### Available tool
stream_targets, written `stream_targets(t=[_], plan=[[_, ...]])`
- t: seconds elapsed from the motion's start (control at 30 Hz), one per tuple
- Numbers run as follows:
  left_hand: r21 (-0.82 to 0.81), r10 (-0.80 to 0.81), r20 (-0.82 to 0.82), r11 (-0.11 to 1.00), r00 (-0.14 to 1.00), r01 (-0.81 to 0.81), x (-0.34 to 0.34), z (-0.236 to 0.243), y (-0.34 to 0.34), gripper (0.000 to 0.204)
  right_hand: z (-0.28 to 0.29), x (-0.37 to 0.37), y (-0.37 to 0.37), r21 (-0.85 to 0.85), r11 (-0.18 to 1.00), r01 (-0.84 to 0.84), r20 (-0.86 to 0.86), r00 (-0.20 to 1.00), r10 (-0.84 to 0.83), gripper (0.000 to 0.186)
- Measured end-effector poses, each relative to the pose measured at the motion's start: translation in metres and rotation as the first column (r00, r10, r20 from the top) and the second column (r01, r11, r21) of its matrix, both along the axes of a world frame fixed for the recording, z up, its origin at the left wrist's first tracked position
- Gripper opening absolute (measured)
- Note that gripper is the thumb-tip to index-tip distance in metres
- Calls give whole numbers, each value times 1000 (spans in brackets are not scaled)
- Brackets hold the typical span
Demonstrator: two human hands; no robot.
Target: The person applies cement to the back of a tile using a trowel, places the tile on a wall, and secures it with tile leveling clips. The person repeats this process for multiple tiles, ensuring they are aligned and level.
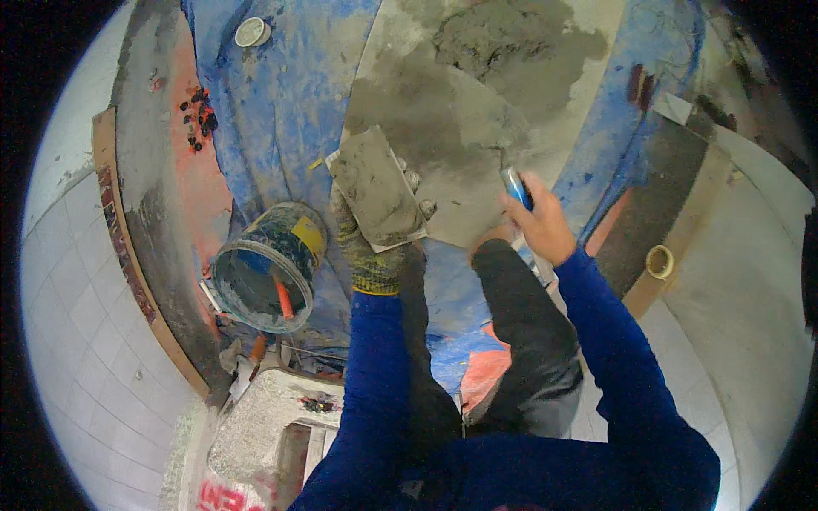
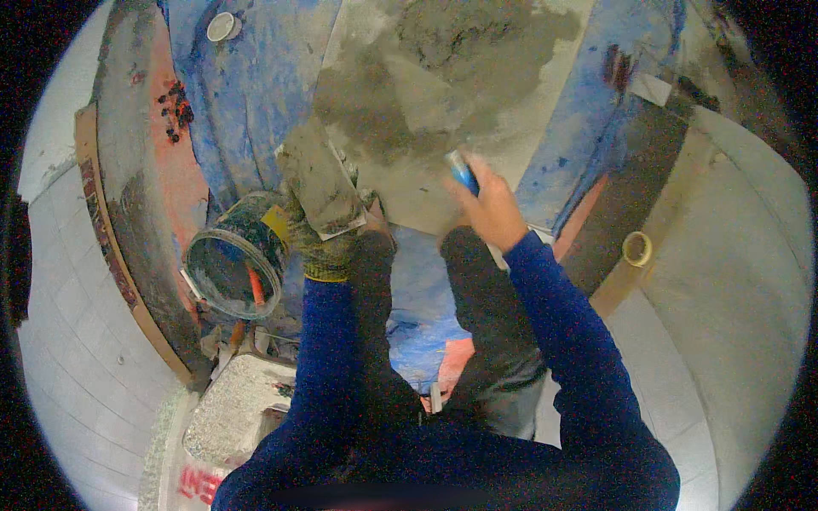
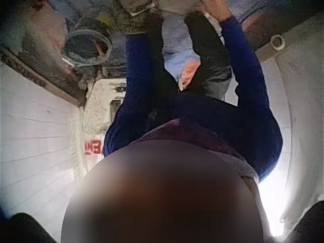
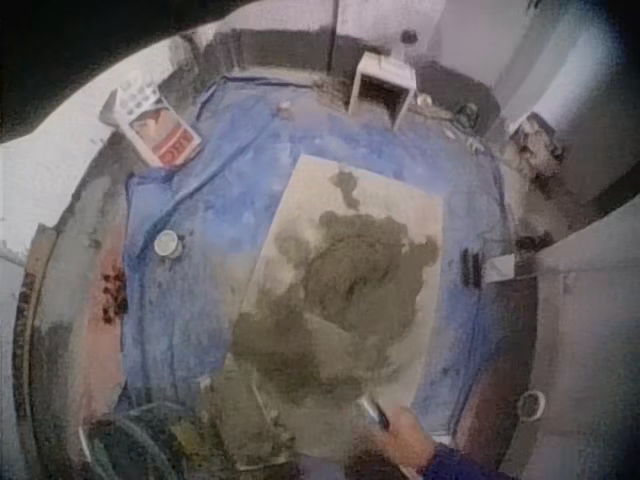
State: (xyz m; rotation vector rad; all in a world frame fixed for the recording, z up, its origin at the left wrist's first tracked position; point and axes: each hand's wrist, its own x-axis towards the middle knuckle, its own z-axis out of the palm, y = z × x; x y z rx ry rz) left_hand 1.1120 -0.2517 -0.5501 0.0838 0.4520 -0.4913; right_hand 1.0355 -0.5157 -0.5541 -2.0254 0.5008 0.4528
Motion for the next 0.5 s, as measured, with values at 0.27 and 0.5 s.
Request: stream_targets(t=[0.27,0.5], plan=[[273,32,-46,962,998,-19,-11,70,2,67,220,51,-11,-290,895,-338,188,897,400,42],[-47,-197,171,977,965,208,6,177,0,83,341,37,-8,-427,860,-279,241,882,406,41]])
